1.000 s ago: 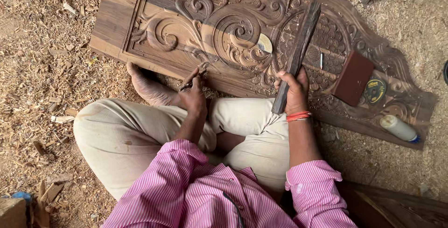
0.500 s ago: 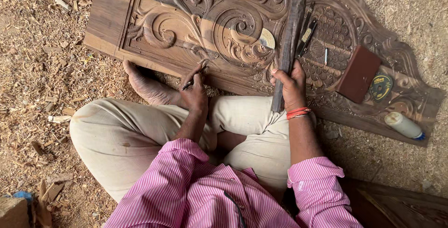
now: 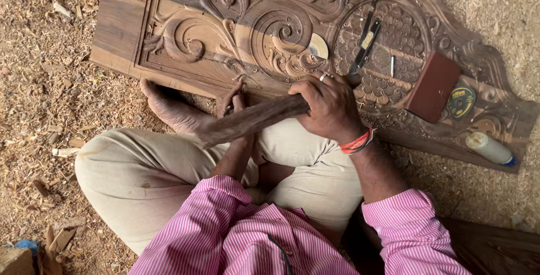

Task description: The person sits on the floor and carves a decorative wooden panel using a chisel and a wooden mallet. They repeatedly strike the chisel to shape the wood and occasionally use a sanding block to smooth the surface.

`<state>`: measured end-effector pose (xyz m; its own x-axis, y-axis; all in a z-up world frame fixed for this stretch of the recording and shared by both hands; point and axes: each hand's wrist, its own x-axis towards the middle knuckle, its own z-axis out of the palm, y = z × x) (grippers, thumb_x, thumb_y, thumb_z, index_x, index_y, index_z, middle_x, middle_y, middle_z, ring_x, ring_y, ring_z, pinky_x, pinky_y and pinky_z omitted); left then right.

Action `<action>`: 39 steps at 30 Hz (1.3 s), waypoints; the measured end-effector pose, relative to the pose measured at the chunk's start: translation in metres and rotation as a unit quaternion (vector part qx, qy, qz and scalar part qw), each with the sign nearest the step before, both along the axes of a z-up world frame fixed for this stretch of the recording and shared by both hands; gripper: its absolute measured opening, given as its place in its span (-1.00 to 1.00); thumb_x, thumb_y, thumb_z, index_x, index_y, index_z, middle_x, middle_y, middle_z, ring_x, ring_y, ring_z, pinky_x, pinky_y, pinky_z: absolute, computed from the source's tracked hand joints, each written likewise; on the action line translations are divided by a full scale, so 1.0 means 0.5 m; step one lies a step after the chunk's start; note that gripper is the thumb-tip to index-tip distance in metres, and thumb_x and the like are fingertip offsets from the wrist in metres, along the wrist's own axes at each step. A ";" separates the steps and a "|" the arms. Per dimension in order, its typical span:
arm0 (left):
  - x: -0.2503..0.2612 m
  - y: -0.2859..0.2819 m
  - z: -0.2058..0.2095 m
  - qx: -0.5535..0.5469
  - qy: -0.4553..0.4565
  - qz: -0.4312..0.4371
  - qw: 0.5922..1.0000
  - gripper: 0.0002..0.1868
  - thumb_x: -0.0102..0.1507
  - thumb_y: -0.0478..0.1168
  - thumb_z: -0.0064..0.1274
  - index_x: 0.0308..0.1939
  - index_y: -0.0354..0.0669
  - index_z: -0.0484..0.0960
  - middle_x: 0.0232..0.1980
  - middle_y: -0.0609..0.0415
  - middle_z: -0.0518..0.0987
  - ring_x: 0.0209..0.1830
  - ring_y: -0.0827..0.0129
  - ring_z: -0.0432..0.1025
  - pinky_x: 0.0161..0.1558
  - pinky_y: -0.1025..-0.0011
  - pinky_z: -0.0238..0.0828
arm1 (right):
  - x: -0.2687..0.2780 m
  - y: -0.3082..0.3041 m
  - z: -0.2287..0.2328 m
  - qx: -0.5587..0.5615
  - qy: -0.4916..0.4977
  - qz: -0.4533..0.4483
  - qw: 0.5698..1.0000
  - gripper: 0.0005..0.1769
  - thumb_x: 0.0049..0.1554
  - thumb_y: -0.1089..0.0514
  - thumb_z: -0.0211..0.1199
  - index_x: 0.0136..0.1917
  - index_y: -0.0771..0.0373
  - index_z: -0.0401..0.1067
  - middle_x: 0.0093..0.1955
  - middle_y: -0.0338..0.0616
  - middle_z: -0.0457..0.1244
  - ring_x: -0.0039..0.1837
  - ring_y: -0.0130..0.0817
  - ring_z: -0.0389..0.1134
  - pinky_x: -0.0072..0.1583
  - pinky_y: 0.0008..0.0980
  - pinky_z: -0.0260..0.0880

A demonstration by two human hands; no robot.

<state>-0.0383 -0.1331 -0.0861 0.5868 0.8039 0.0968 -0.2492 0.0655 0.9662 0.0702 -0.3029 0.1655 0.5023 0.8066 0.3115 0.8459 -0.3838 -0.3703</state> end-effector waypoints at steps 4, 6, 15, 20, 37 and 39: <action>-0.013 -0.023 0.005 0.026 0.132 -0.012 0.991 -0.75 0.46 -0.23 -0.05 0.17 -0.15 0.64 0.04 0.02 0.62 -0.06 0.50 0.52 0.07 0.53 0.55 | 0.007 -0.006 -0.018 0.007 0.050 -0.015 0.999 -0.48 -0.10 0.18 0.52 0.08 0.15 0.35 -0.09 -0.20 0.35 -0.02 -0.15 0.40 0.04 -0.16 0.35; -0.019 -0.033 0.018 0.038 0.198 -0.021 0.979 -0.75 0.47 -0.24 -0.05 0.19 -0.11 0.63 0.09 0.03 0.61 0.00 0.51 0.51 0.15 0.51 0.53 | 0.017 -0.001 -0.034 0.029 0.053 -0.005 0.998 -0.52 -0.06 0.20 0.50 0.06 0.15 0.34 -0.09 -0.17 0.33 -0.01 -0.14 0.38 0.06 -0.15 0.33; -0.006 -0.017 -0.037 -0.242 0.025 -0.131 0.961 -0.55 0.44 -0.15 -0.19 0.43 -0.05 0.33 0.42 0.01 0.41 0.40 0.42 0.37 0.39 0.42 0.39 | 0.084 0.104 -0.045 -0.101 -0.048 0.119 0.987 -0.71 0.08 0.34 0.33 0.06 0.08 0.47 -0.05 -0.28 0.35 -0.01 -0.28 0.38 0.24 -0.09 0.31; -0.043 -0.033 -0.110 0.297 0.397 0.008 0.868 -0.41 0.37 -0.13 0.02 0.38 -0.45 0.30 0.34 -0.24 0.46 0.35 0.03 0.36 0.33 0.17 0.31 | 0.072 0.133 0.002 -0.053 -0.087 0.155 0.983 -0.61 -0.01 0.34 0.33 0.10 0.09 0.52 -0.05 -0.27 0.33 -0.02 -0.30 0.36 0.25 -0.13 0.32; -0.034 -0.010 -0.047 0.049 0.252 0.003 0.967 -0.62 0.41 -0.24 0.00 0.24 -0.42 0.45 0.20 -0.20 0.55 0.21 0.17 0.44 0.26 0.26 0.41 | 0.073 0.157 -0.002 -0.136 -0.093 0.167 0.972 -0.87 0.22 0.24 0.26 0.06 0.12 0.53 -0.09 -0.25 0.33 -0.01 -0.32 0.37 0.18 -0.20 0.39; -0.035 0.002 -0.029 0.091 0.263 -0.010 0.960 -0.68 0.46 -0.24 0.00 0.24 -0.37 0.52 0.24 -0.15 0.60 0.24 0.20 0.48 0.29 0.29 0.44 | 0.074 0.175 -0.001 -0.064 -0.107 0.186 0.974 -0.83 0.18 0.24 0.25 0.06 0.15 0.53 -0.06 -0.23 0.35 0.02 -0.33 0.39 0.13 -0.21 0.36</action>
